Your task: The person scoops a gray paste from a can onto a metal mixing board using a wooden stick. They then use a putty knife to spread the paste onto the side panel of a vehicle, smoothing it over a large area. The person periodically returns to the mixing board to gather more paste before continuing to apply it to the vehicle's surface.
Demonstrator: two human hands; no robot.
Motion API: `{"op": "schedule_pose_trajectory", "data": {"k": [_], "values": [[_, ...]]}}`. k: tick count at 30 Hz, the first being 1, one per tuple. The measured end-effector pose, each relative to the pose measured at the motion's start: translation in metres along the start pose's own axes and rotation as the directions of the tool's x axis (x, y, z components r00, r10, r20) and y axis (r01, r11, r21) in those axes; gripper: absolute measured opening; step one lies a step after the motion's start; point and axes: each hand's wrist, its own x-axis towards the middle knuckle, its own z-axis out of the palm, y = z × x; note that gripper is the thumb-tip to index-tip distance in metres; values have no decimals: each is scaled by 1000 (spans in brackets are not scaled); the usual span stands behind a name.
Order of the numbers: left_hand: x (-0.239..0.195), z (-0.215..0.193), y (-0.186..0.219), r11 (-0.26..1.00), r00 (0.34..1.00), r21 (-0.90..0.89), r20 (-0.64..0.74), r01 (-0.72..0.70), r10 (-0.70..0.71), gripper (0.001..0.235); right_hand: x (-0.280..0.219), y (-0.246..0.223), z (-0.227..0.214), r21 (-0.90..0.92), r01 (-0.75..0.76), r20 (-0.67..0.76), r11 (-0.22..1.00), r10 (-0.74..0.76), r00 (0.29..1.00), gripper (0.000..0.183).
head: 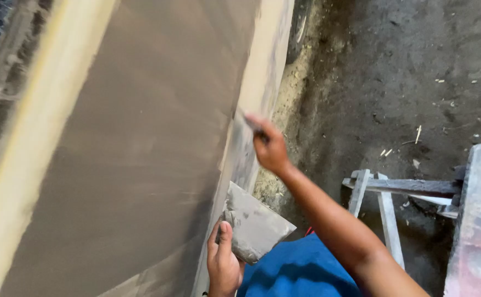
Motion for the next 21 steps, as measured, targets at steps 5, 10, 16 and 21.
{"op": "schedule_pose_trajectory", "data": {"k": [5,10,16,21], "values": [[-12,-12,-4,1000,998,1,-55,9,-9,49,75,36,-15,48,-98,-127,994,103,986,60],[-27,-28,-11,1000,997,21,-75,1,1,48,111,41,-16,-27,137,-115,990,-140,984,64],[-27,-28,-9,999,995,16,-90,32,-30,47,43,32,24,-131,229,-95,964,-243,965,48],[-18,-19,-15,998,997,45,-68,37,-34,46,-16,-15,15,-30,194,24,980,-194,981,55]]}}
